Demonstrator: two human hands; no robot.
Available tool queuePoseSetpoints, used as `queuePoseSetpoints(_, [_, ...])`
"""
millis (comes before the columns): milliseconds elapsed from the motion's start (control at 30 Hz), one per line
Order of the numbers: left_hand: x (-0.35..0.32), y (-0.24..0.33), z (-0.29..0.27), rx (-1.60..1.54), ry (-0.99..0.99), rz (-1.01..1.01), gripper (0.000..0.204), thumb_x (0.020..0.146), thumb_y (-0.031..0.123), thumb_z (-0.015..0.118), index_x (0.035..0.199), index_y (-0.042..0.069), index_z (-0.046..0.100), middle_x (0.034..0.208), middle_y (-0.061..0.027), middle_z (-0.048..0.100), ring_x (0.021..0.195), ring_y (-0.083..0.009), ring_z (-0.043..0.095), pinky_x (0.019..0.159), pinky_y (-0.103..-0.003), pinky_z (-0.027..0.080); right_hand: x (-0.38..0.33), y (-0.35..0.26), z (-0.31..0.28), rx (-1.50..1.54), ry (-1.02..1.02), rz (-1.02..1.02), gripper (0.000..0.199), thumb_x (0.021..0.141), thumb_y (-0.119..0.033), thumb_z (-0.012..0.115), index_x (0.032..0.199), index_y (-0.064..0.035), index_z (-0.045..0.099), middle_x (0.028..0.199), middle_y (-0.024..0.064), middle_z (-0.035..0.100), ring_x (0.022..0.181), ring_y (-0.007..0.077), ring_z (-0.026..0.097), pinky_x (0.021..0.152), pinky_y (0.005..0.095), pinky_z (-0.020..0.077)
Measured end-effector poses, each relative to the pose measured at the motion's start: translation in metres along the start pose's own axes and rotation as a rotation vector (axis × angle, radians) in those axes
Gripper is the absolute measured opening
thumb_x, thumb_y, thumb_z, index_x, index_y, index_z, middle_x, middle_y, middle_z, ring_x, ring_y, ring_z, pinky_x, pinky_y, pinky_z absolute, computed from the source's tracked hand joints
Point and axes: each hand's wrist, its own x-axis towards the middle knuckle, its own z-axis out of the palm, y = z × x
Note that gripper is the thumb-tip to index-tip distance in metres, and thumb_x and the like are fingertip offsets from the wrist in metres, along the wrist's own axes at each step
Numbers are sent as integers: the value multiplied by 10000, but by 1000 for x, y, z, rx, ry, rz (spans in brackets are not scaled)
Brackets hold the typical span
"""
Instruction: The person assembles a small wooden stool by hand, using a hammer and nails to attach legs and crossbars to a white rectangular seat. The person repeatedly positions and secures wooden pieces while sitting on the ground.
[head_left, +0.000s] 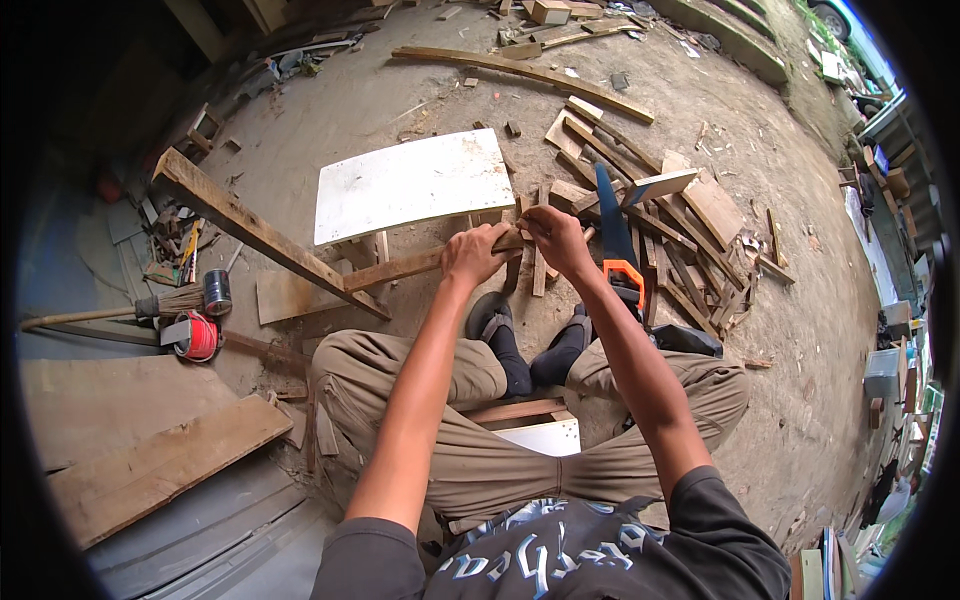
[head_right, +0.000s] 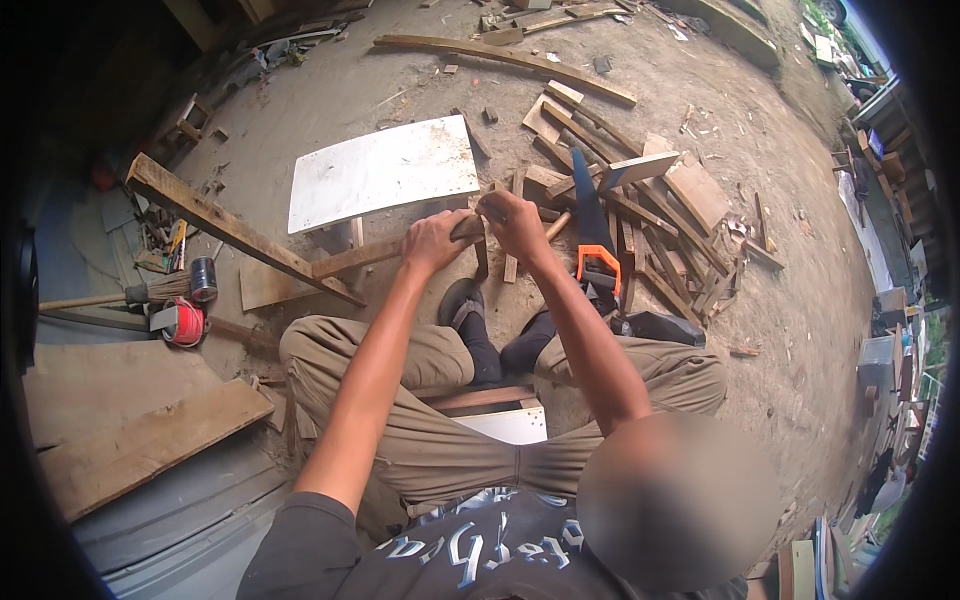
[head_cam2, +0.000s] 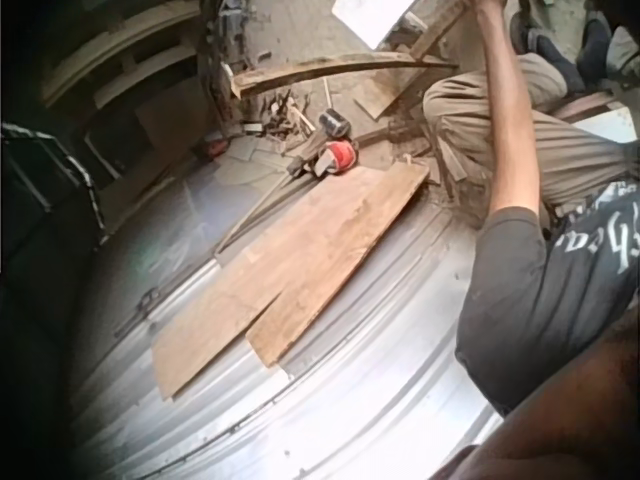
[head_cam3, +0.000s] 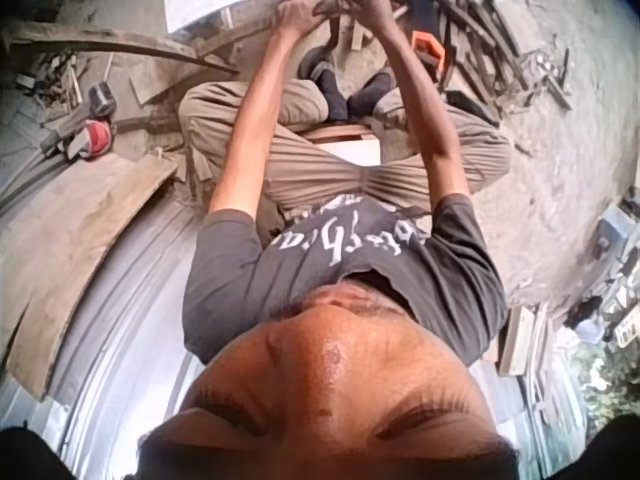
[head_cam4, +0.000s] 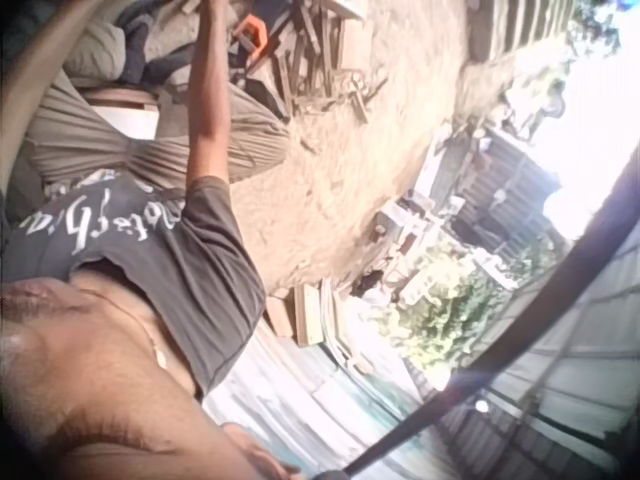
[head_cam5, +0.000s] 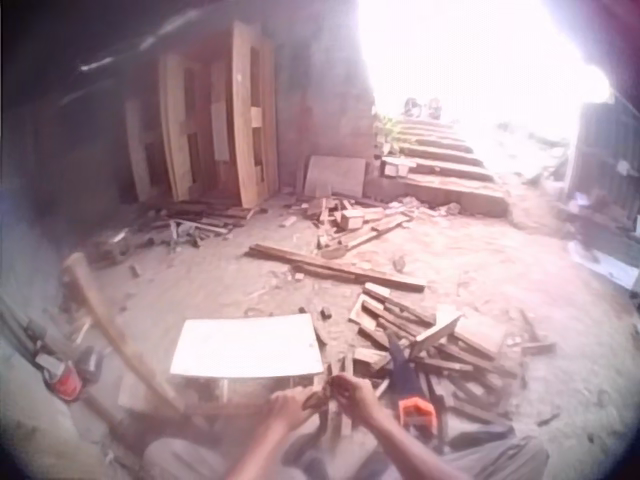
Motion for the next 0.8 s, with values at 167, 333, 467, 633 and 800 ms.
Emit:
queuePoseSetpoints(167, [0,3,-4,13,-15,-8,512,802,553,701,1203,239,646,992,-75,697,895,-334,685,772,-450,543,0,-3,1,55,-71,11,143,897,-87,661,1014,-6,647,894,205,711,879,341,714,711,373,540])
queuePoseSetpoints(333, [0,-2,1,19,-1,-1,505,799,536,715,1202,238,648,974,-76,699,878,-332,687,755,-444,546,-3,3,3,61,-130,20,151,909,-96,648,1034,-13,639,890,208,711,886,341,714,718,379,541])
queuePoseSetpoints(467, [0,1,0,0,20,26,484,806,524,714,1180,226,646,941,-75,690,854,-319,687,735,-442,539,-3,2,3,25,-99,-17,145,915,-101,634,1034,-18,640,905,201,712,882,352,709,715,393,540])
queuePoseSetpoints(633, [-2,0,2,-91,69,49,445,835,533,684,1128,198,665,960,-66,691,898,-286,678,778,-432,520,-12,-6,4,-92,-66,-81,160,916,-82,651,1049,7,644,921,202,699,893,319,716,723,361,548])
queuePoseSetpoints(800, [1,-1,-1,-130,92,47,467,852,547,661,1162,198,682,1128,-42,692,1058,-259,631,929,-410,467,-15,-5,8,-55,-14,-91,163,899,-114,642,1038,-31,632,894,193,692,844,396,675,695,435,532])
